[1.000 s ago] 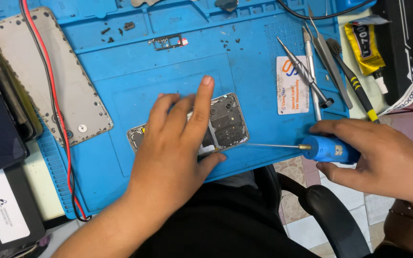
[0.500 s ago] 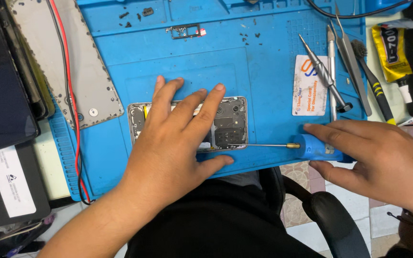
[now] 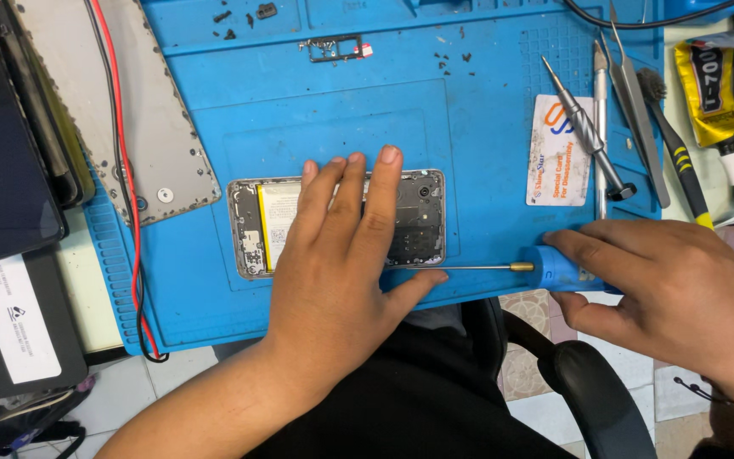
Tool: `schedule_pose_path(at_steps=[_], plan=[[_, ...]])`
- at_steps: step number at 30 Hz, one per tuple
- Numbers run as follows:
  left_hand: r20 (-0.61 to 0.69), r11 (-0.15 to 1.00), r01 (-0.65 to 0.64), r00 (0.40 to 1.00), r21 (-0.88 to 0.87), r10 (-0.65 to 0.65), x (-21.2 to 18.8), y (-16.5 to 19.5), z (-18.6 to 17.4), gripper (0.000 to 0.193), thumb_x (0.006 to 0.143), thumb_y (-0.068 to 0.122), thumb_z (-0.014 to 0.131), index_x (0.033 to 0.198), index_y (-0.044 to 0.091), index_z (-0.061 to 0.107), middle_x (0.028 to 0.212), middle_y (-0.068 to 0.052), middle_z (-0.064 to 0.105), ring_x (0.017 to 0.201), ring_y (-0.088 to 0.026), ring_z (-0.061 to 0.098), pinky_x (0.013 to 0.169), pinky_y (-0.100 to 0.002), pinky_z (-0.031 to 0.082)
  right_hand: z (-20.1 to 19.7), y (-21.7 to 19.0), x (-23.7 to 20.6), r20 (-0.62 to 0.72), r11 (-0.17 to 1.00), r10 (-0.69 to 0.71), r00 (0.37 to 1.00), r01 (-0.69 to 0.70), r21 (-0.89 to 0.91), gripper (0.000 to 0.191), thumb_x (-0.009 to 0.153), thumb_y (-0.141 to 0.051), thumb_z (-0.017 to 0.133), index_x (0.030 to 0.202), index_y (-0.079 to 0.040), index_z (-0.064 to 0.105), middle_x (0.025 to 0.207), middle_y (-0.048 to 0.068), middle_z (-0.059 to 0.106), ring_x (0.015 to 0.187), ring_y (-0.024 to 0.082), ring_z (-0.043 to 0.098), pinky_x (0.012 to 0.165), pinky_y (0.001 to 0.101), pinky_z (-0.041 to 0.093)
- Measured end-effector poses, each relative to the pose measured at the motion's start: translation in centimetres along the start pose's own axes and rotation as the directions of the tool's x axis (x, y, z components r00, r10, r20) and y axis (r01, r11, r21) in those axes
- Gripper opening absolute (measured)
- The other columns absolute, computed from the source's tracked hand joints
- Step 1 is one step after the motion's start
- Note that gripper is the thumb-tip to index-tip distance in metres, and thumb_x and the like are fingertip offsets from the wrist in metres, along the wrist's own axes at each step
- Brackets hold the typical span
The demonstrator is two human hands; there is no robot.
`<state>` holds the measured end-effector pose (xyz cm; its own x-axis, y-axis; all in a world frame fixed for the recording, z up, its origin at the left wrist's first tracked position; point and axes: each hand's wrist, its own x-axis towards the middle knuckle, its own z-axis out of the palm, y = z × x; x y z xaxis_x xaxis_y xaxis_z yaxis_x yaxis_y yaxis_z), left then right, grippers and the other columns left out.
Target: The person works on a disassembled smartphone placed on a blue work mat. They use a small metal tool to pry and adjust components near the battery and camera module, then use a blue electric screwdriver to remove screws from the phone's frame. The person handles the phone and tools directly with their hands.
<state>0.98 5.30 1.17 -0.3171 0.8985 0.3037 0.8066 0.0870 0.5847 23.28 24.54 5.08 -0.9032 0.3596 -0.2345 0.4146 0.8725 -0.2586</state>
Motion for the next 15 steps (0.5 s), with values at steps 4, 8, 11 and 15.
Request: schedule_pose_path(at_steps=[4,8,11,15], plan=[[-0.024,1.000,0.007,1.000,0.026,-0.007,-0.06,0.05,0.28,0.105,0.076,0.040,0.091,0.154,-0.002,0.034,0.137,-0.032,0.055,0.136,-0.049,0.049,0.123,-0.060,0.033,0.04,0.00,-0.02,-0.015,1.000,-0.003,1.000,0.003,0.009,0.052,0.063,-0.029,0.084,0.110,-0.007,0.075,0.086,0.005,0.073,0.066,0.022,0.068,0.056,0.0363,0.052],[-0.037,0.999,0.007,0.999,0.032,-0.006,-0.06,0.09,0.46,0.104,0.077,0.040,0.091,0.153,-0.003,0.034,0.137,-0.033,0.055,0.136,-0.049,0.049,0.123,-0.061,0.034,0.16,-0.05,-0.07,-0.018,1.000,0.009,1.000,-0.009,0.009,0.050,0.065,-0.027,0.084,0.110,-0.007,0.075,0.085,0.004,0.073,0.063,0.022,0.067,0.056,0.0366,0.052],[-0.043,0.999,0.009,0.999,0.032,-0.007,-0.11,0.06,0.56,0.103,0.078,0.041,0.091,0.153,-0.004,0.035,0.137,-0.034,0.056,0.136,-0.050,0.049,0.122,-0.061,0.034,0.21,-0.05,-0.12,0.001,0.999,0.037,0.999,-0.037,-0.002,0.052,0.065,-0.029,0.085,0.111,-0.008,0.075,0.084,0.003,0.073,0.063,0.020,0.067,0.056,0.0355,0.052],[-0.048,1.000,0.010,0.999,0.028,-0.008,-0.19,0.00,0.65,0.102,0.078,0.040,0.090,0.152,-0.004,0.036,0.138,-0.034,0.055,0.136,-0.050,0.049,0.123,-0.061,0.034,0.18,0.11,-0.08,-0.015,1.000,0.004,1.000,-0.004,0.010,0.053,0.062,-0.029,0.085,0.110,-0.007,0.076,0.084,0.004,0.072,0.063,0.021,0.067,0.055,0.0355,0.052]])
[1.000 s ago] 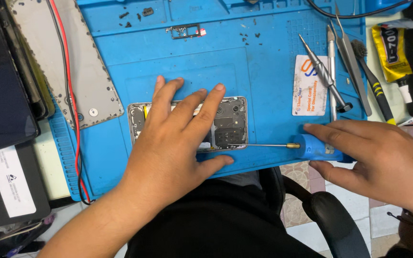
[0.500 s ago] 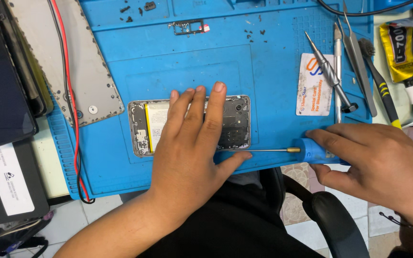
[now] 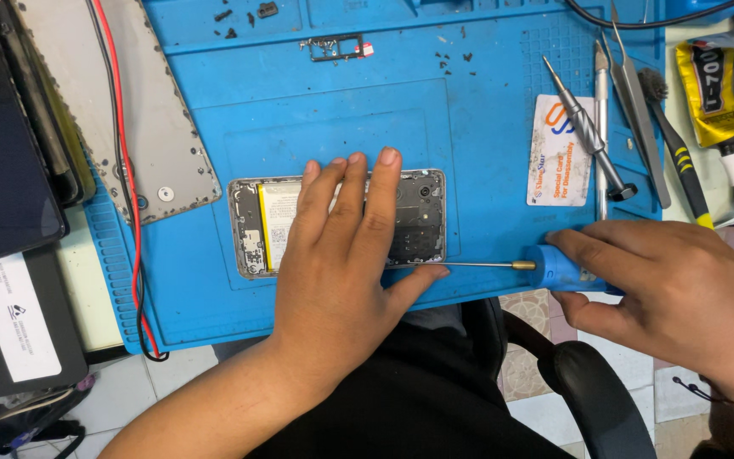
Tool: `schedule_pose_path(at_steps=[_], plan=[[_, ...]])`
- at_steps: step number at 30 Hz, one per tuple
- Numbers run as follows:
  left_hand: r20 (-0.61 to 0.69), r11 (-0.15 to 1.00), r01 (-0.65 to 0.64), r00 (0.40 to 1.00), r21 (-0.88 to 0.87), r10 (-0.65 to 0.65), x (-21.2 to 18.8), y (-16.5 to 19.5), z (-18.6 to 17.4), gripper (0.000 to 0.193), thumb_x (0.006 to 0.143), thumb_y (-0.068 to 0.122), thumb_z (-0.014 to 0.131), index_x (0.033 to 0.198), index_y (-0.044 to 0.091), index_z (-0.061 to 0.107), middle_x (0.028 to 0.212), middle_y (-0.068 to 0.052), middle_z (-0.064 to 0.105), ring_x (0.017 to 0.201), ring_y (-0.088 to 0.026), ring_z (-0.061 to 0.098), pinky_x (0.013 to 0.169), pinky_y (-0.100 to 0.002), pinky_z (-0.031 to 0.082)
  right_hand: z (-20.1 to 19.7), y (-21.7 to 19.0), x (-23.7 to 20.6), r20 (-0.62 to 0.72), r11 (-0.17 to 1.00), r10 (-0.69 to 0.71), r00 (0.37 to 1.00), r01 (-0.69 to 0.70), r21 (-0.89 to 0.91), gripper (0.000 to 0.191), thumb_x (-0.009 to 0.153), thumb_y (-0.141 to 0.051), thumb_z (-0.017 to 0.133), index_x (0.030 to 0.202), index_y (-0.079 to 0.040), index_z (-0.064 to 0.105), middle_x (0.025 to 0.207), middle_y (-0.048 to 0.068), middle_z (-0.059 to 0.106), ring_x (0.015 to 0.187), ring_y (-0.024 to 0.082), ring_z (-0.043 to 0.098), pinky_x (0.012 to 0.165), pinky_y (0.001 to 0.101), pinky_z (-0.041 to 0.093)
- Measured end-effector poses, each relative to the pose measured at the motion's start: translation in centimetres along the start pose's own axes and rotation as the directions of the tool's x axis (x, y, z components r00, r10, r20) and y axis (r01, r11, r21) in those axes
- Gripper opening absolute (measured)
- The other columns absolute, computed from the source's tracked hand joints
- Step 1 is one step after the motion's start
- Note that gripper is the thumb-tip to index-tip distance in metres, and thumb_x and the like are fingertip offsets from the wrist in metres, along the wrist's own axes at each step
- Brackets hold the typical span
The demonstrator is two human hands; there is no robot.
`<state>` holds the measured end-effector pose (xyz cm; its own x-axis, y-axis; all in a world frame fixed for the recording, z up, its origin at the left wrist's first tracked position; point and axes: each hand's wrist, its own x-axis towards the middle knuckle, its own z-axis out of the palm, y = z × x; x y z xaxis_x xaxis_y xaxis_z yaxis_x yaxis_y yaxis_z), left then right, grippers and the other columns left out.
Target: The person works on a disassembled smartphone placed on a blue work mat. They use a small metal tool to pry and adjust components near the battery and camera module, then use a blue electric screwdriver to remove screws from the phone's frame. The person handles the phone and tools directly with their hands.
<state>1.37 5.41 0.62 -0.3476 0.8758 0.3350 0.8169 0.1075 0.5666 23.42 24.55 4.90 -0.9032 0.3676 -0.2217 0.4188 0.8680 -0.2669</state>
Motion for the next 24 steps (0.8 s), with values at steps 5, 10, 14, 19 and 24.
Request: schedule_pose_path(at_steps=[5,10,14,19,24], plan=[[-0.006,1.000,0.003,1.000,-0.010,-0.003,-0.03,0.03,0.10,0.101,0.078,0.040,0.090,0.153,-0.002,0.037,0.139,-0.032,0.055,0.137,-0.048,0.048,0.123,-0.061,0.034,0.12,0.16,0.02,0.022,0.999,0.019,1.000,-0.018,-0.026,0.051,0.063,-0.029,0.086,0.109,-0.009,0.076,0.083,0.004,0.072,0.063,0.020,0.067,0.055,0.0346,0.052],[-0.001,1.000,0.011,1.000,-0.005,-0.011,-0.13,0.12,0.13,0.102,0.077,0.041,0.090,0.153,0.000,0.037,0.139,-0.032,0.054,0.137,-0.048,0.048,0.123,-0.061,0.034,0.22,0.28,-0.03,-0.004,1.000,-0.017,1.000,0.017,-0.026,0.051,0.062,-0.030,0.086,0.108,-0.010,0.077,0.082,0.004,0.071,0.062,0.021,0.067,0.054,0.0350,0.052],[0.001,1.000,0.011,1.000,0.003,-0.011,-0.14,0.09,0.19,0.102,0.076,0.042,0.090,0.153,0.001,0.038,0.140,-0.031,0.054,0.138,-0.047,0.048,0.123,-0.061,0.034,0.35,0.20,-0.01,0.005,0.998,-0.018,1.000,0.018,-0.052,0.053,0.061,-0.032,0.086,0.108,-0.011,0.077,0.078,0.003,0.070,0.062,0.021,0.066,0.054,0.0355,0.051],[0.002,1.000,0.009,1.000,0.008,-0.009,-0.20,0.06,0.21,0.102,0.076,0.043,0.090,0.154,0.001,0.038,0.141,-0.031,0.053,0.138,-0.047,0.048,0.124,-0.061,0.035,0.46,-0.05,-0.09,0.004,0.999,0.016,1.000,-0.016,-0.049,0.051,0.063,-0.033,0.087,0.108,-0.010,0.077,0.079,0.003,0.070,0.059,0.020,0.064,0.053,0.0351,0.050],[-0.005,1.000,0.012,1.000,-0.002,-0.012,-0.23,0.15,0.28,0.102,0.077,0.043,0.090,0.154,0.003,0.037,0.141,-0.031,0.053,0.138,-0.047,0.048,0.124,-0.061,0.034,0.37,-0.09,-0.17,-0.015,0.999,-0.010,1.000,0.010,-0.043,0.051,0.063,-0.032,0.086,0.108,-0.009,0.076,0.081,0.004,0.070,0.061,0.021,0.065,0.054,0.0354,0.050]])
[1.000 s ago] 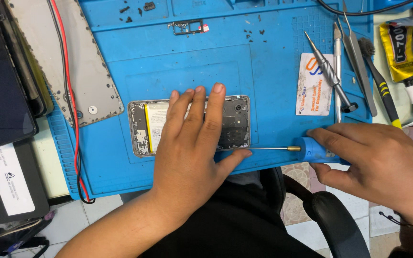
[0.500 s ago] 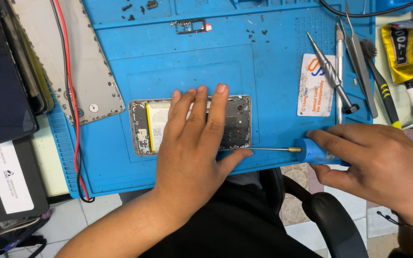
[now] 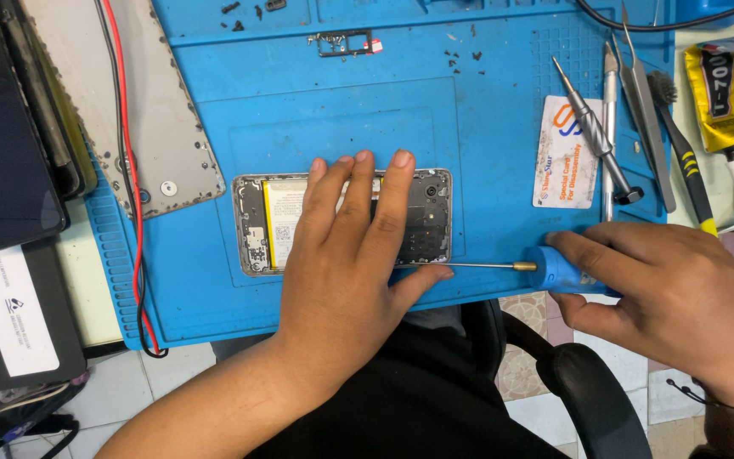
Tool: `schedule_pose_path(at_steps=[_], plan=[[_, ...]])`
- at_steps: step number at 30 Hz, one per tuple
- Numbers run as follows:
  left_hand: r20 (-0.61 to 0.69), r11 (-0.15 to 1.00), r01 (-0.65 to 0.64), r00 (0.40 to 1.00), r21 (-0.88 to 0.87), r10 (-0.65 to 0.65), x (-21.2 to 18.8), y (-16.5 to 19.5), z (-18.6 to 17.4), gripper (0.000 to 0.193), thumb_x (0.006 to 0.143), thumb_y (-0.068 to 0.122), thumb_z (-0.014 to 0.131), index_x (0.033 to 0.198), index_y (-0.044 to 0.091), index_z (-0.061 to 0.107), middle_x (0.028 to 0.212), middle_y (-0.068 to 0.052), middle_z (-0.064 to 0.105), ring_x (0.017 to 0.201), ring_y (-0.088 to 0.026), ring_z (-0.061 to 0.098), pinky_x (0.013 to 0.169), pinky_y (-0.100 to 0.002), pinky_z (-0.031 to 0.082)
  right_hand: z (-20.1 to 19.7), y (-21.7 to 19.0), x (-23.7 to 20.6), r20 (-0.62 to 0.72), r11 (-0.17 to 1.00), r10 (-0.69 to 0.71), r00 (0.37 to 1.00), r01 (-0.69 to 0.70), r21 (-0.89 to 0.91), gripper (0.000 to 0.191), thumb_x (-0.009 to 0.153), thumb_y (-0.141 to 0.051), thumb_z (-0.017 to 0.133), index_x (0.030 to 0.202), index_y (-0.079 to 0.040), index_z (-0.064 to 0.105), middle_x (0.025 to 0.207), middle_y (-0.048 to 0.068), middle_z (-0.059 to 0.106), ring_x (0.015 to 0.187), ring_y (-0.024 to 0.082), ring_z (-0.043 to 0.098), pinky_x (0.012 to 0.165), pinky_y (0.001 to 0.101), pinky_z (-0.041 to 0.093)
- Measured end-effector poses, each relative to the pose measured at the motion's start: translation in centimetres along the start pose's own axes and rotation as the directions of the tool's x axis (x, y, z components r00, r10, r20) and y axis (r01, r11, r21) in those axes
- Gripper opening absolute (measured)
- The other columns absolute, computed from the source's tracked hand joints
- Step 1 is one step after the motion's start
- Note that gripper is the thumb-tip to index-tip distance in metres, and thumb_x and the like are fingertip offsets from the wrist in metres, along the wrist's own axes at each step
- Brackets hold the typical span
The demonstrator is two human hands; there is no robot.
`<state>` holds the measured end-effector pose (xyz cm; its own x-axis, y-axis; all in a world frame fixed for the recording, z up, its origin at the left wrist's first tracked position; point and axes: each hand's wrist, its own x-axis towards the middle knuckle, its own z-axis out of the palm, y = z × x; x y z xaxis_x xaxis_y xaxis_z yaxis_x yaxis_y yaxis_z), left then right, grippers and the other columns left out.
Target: The person works on a disassembled smartphone placed on a blue work mat. They use a small metal tool to pry and adjust components near the battery and camera module, then use a blue electric screwdriver to remove screws from the phone's frame. The person handles the phone and tools directly with their hands.
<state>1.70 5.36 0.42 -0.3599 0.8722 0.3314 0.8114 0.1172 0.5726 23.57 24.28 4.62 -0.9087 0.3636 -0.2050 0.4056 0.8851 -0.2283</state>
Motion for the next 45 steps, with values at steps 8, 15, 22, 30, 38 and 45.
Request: schedule_pose_path(at_steps=[8,15,22,30,38,45], plan=[[-0.008,1.000,0.002,1.000,-0.027,-0.002,-0.02,-0.02,0.09,0.102,0.077,0.041,0.090,0.155,0.004,0.037,0.142,-0.030,0.052,0.138,-0.047,0.048,0.123,-0.062,0.034,-0.15,0.11,0.12,-0.024,0.999,-0.035,0.999,0.035,-0.010,0.051,0.061,-0.029,0.085,0.108,-0.009,0.076,0.083,0.005,0.071,0.062,0.022,0.065,0.056,0.0361,0.051],[-0.009,1.000,0.004,1.000,-0.025,-0.004,0.07,0.03,0.01,0.102,0.076,0.041,0.090,0.154,0.003,0.037,0.141,-0.030,0.054,0.138,-0.047,0.049,0.123,-0.062,0.034,0.02,0.03,0.07,-0.001,1.000,0.001,1.000,-0.001,-0.027,0.049,0.064,-0.032,0.087,0.108,-0.011,0.077,0.076,0.003,0.068,0.061,0.020,0.064,0.054,0.0353,0.049],[-0.015,0.999,0.003,1.000,-0.044,-0.003,0.18,-0.02,-0.04,0.109,0.075,0.040,0.091,0.154,-0.005,0.031,0.139,-0.029,0.056,0.139,-0.045,0.050,0.124,-0.061,0.034,0.15,0.26,-0.10,-0.010,1.000,-0.009,1.000,0.009,0.004,0.053,0.062,-0.033,0.087,0.109,-0.011,0.077,0.078,0.003,0.068,0.059,0.019,0.062,0.052,0.0346,0.048],[-0.035,0.999,-0.018,0.999,-0.049,0.016,0.01,-0.15,0.14,0.109,0.075,0.039,0.091,0.154,-0.006,0.029,0.139,-0.029,0.056,0.138,-0.045,0.050,0.124,-0.061,0.034,0.32,0.42,-0.24,-0.032,0.999,-0.042,0.999,0.042,-0.002,0.054,0.062,-0.034,0.087,0.109,-0.012,0.077,0.081,0.004,0.069,0.063,0.021,0.063,0.054,0.0354,0.048],[-0.030,0.999,-0.032,0.999,-0.021,0.032,-0.13,-0.28,0.31,0.107,0.077,0.042,0.089,0.154,-0.003,0.030,0.141,-0.032,0.053,0.138,-0.047,0.048,0.123,-0.062,0.034,0.42,0.64,-0.14,-0.059,0.994,-0.109,0.992,0.110,0.001,0.053,0.060,-0.031,0.085,0.108,-0.011,0.077,0.087,0.005,0.071,0.070,0.021,0.067,0.059,0.0348,0.052],[-0.022,0.999,-0.030,0.999,-0.020,0.030,-0.22,-0.29,0.40,0.106,0.078,0.044,0.088,0.155,-0.002,0.030,0.142,-0.032,0.053,0.139,-0.047,0.048,0.124,-0.062,0.034,0.54,0.69,-0.33,-0.012,0.999,-0.031,0.999,0.031,-0.008,0.056,0.061,-0.035,0.087,0.111,-0.013,0.078,0.087,0.003,0.072,0.069,0.021,0.066,0.059,0.0349,0.051]])
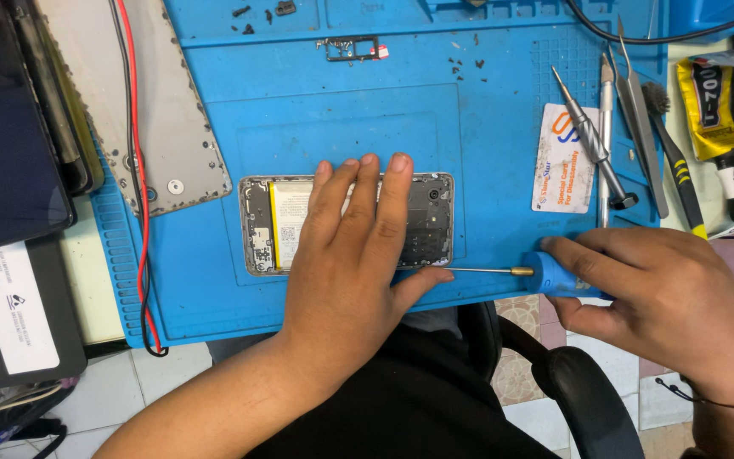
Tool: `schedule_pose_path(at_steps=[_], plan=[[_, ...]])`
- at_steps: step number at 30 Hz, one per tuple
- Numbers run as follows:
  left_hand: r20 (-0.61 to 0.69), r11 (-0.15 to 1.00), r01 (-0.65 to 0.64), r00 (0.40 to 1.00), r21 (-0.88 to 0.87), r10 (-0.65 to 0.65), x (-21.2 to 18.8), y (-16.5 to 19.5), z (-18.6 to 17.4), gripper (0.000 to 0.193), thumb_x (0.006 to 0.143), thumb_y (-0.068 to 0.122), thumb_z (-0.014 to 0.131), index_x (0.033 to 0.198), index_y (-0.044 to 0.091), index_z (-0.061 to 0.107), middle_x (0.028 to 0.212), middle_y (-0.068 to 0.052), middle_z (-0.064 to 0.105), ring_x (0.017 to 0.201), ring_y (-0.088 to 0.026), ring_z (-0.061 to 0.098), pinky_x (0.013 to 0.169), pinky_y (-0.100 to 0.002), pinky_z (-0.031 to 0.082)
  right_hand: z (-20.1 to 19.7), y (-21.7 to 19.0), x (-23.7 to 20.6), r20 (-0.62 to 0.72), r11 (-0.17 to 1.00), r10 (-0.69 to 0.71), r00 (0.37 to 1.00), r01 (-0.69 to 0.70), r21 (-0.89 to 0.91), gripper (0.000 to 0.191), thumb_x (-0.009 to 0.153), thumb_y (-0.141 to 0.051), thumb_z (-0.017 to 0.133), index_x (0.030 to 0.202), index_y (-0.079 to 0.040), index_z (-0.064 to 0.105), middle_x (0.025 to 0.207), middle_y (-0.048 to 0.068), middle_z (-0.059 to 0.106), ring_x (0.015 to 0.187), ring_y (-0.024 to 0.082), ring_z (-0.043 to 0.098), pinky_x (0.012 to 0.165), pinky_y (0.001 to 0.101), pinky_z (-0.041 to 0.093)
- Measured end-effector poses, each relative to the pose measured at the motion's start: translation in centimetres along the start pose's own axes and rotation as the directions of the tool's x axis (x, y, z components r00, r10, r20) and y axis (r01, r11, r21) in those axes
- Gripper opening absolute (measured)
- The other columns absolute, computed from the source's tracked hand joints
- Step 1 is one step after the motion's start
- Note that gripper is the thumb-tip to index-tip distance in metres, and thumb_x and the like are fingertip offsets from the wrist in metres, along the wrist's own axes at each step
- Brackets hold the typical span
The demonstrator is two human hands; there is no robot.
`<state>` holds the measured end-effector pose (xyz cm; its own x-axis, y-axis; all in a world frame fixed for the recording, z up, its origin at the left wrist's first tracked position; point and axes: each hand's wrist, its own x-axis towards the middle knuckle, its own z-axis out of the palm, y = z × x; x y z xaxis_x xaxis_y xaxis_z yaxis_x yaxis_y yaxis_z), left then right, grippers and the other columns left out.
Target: The person works on a disassembled smartphone placed on a blue work mat. They use a small metal tool to pry and adjust components near the battery and camera module, then use a blue electric screwdriver to remove screws from the phone's frame. The person handles the phone and tools directly with their hands.
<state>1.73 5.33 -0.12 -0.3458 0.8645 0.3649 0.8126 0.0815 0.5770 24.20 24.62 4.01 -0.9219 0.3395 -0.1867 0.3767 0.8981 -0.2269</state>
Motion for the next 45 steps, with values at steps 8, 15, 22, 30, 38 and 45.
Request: schedule_pose_path(at_steps=[8,15,22,30,38,45], plan=[[0.004,1.000,0.009,1.000,-0.020,-0.009,0.0,0.1,0.0,0.102,0.082,0.040,0.088,0.155,-0.001,0.031,0.142,-0.034,0.052,0.139,-0.050,0.046,0.124,-0.063,0.031,-0.5,-0.2,-0.1,-0.018,1.000,0.029,0.999,-0.029,0.002,0.053,0.060,-0.030,0.086,0.108,-0.012,0.077,0.090,0.004,0.072,0.064,0.022,0.065,0.058,0.0351,0.052],[-0.005,1.000,0.013,1.000,-0.013,-0.013,0.0,0.1,0.1,0.099,0.084,0.038,0.087,0.156,0.000,0.032,0.144,-0.033,0.051,0.140,-0.049,0.046,0.125,-0.063,0.032,-0.3,-0.1,-0.6,-0.038,0.998,0.048,0.998,-0.049,-0.026,0.054,0.060,-0.028,0.086,0.111,-0.012,0.077,0.087,0.004,0.071,0.066,0.023,0.066,0.060,0.0364,0.052],[-0.014,1.000,0.014,1.000,-0.023,-0.015,-0.1,0.1,0.1,0.098,0.083,0.038,0.088,0.155,0.001,0.033,0.143,-0.032,0.051,0.140,-0.048,0.047,0.124,-0.063,0.032,-0.1,0.1,-0.6,-0.042,0.999,0.009,0.999,-0.011,-0.048,0.054,0.058,-0.029,0.086,0.109,-0.011,0.076,0.089,0.005,0.072,0.067,0.022,0.066,0.059,0.0353,0.053],[-0.009,1.000,0.010,1.000,-0.018,-0.010,-0.2,0.1,0.2,0.101,0.081,0.039,0.089,0.155,0.001,0.033,0.144,-0.032,0.051,0.140,-0.048,0.047,0.125,-0.064,0.032,0.0,-0.1,-0.6,-0.030,0.998,0.043,0.999,-0.044,-0.053,0.054,0.060,-0.030,0.087,0.110,-0.011,0.076,0.088,0.004,0.072,0.068,0.022,0.067,0.060,0.0355,0.053],[-0.003,1.000,0.016,1.000,-0.025,-0.016,0.0,0.1,-0.2,0.094,0.081,0.038,0.089,0.153,0.005,0.039,0.146,-0.033,0.048,0.142,-0.051,0.041,0.124,-0.067,0.030,-0.4,-0.3,-0.6,-0.077,0.984,0.123,0.989,-0.112,0.136,0.053,0.063,-0.024,0.085,0.113,-0.009,0.075,0.096,0.006,0.074,0.060,0.017,0.066,0.055,0.0293,0.053],[0.008,0.990,-0.123,0.992,-0.064,0.124,-0.8,0.7,-2.2,0.038,0.086,0.027,0.084,0.116,0.008,0.070,0.144,-0.022,0.053,0.144,-0.050,0.036,0.120,-0.068,0.031,-0.8,-0.7,-1.5,-0.036,0.979,0.133,0.991,-0.125,0.160,0.057,0.060,-0.028,0.086,0.113,-0.011,0.076,0.094,0.006,0.075,0.063,0.019,0.069,0.058,0.0317,0.055]])
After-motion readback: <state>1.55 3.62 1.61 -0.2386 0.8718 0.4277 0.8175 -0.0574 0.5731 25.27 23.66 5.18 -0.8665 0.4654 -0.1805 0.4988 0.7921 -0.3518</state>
